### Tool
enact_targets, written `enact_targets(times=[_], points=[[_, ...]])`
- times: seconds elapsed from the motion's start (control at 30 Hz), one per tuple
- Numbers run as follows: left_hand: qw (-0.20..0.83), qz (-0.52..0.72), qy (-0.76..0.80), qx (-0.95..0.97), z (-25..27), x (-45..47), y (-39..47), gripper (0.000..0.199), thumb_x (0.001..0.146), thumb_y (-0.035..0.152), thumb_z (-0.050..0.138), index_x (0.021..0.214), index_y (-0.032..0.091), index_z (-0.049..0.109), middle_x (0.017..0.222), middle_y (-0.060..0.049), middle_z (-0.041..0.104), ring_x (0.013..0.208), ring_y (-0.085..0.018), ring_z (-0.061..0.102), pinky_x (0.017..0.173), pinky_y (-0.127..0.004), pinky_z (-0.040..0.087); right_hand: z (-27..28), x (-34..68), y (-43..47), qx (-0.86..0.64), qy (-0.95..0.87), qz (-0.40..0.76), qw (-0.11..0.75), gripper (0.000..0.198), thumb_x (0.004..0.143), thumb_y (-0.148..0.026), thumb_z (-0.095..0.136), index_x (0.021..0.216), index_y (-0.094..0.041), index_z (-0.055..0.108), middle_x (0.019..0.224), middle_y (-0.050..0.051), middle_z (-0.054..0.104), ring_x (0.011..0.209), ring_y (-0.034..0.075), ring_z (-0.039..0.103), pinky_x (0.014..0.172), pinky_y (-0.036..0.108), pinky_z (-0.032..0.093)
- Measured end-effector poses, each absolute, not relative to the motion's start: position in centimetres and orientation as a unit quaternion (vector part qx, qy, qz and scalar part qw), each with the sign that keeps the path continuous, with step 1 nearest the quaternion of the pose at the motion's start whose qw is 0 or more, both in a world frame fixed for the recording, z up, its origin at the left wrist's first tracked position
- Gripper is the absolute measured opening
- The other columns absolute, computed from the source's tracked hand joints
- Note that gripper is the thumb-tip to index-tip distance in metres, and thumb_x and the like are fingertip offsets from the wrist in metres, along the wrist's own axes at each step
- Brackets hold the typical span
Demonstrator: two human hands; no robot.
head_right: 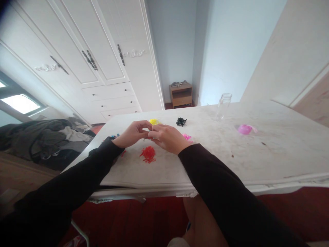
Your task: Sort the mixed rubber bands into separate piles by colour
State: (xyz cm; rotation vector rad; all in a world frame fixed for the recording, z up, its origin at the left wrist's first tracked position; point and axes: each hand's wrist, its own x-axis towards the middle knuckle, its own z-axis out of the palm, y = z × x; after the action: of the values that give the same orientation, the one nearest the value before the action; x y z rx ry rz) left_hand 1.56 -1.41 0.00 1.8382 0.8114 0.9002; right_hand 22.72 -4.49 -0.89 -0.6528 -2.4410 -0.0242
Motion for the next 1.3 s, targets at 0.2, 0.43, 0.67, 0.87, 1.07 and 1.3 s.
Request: enact_targets(times=[0.2, 0.43, 0.67, 0.87, 1.07, 1.3], points=[[0.443, 0.372, 0.333, 0.745, 0.1, 1.5, -1.3, 0.029, 0.073, 0.033, 0.086, 0.087, 0.014, 0.069, 0.086, -0.005, 0.071, 0.076, -0.015, 0.068, 0.07, -0.028, 0.06, -0.9, 22.6, -4.9, -0.252, -0.912, -0.005, 0.324, 0.013, 0.097, -0.014, 0.054, 0.091, -0.019, 0.064, 0.097, 0.009, 0.066, 0.093, 0.021, 0.061, 0.082, 0.033, 0.048], [0.403, 0.401, 0.365, 0.738, 0.0, 1.5, -0.9, 0.037, 0.071, 0.042, 0.087, 0.087, 0.014, 0.069, 0.087, -0.005, 0.07, 0.077, -0.016, 0.068, 0.07, -0.03, 0.06, -0.9, 22.2, -5.7, -0.214, -0.928, 0.021, 0.303, 0.013, 0.089, -0.012, 0.058, 0.08, -0.021, 0.061, 0.089, 0.006, 0.066, 0.087, 0.02, 0.06, 0.082, 0.033, 0.048], [0.434, 0.418, 0.372, 0.706, -0.3, 1.6, -0.9, 0.041, 0.068, 0.044, 0.09, 0.086, 0.015, 0.068, 0.083, -0.003, 0.071, 0.075, -0.016, 0.07, 0.069, -0.031, 0.061, -0.7, 21.7, -6.3, -0.211, -0.931, 0.057, 0.293, 0.004, 0.088, -0.021, 0.066, 0.084, -0.021, 0.065, 0.087, 0.005, 0.069, 0.084, 0.02, 0.061, 0.081, 0.033, 0.048], [0.451, 0.43, 0.352, 0.698, -0.4, 1.8, -1.1, 0.041, 0.069, 0.043, 0.09, 0.088, 0.014, 0.068, 0.083, -0.003, 0.071, 0.07, -0.013, 0.067, 0.064, -0.026, 0.057, -1.0, 21.7, -6.0, -0.274, -0.903, 0.068, 0.324, 0.015, 0.093, -0.02, 0.058, 0.103, -0.018, 0.07, 0.107, 0.011, 0.075, 0.101, 0.024, 0.067, 0.093, 0.038, 0.052], [0.484, 0.462, 0.335, 0.663, -0.7, 2.2, -1.3, 0.04, 0.072, 0.042, 0.089, 0.09, 0.017, 0.064, 0.085, -0.002, 0.073, 0.078, -0.016, 0.073, 0.072, -0.028, 0.059, -1.3, 21.4, -6.0, -0.252, -0.919, 0.07, 0.294, 0.041, 0.093, -0.021, 0.06, 0.133, -0.017, 0.065, 0.135, 0.015, 0.068, 0.128, 0.027, 0.062, 0.109, 0.046, 0.049], [0.517, 0.495, 0.301, 0.63, -0.7, 2.1, -1.3, 0.039, 0.072, 0.037, 0.091, 0.09, 0.015, 0.064, 0.083, -0.001, 0.073, 0.085, -0.021, 0.079, 0.077, -0.029, 0.062, -1.3, 21.5, -5.9, -0.269, -0.913, 0.056, 0.301, 0.032, 0.095, -0.022, 0.057, 0.123, -0.014, 0.069, 0.126, 0.015, 0.073, 0.123, 0.028, 0.066, 0.107, 0.044, 0.051]])
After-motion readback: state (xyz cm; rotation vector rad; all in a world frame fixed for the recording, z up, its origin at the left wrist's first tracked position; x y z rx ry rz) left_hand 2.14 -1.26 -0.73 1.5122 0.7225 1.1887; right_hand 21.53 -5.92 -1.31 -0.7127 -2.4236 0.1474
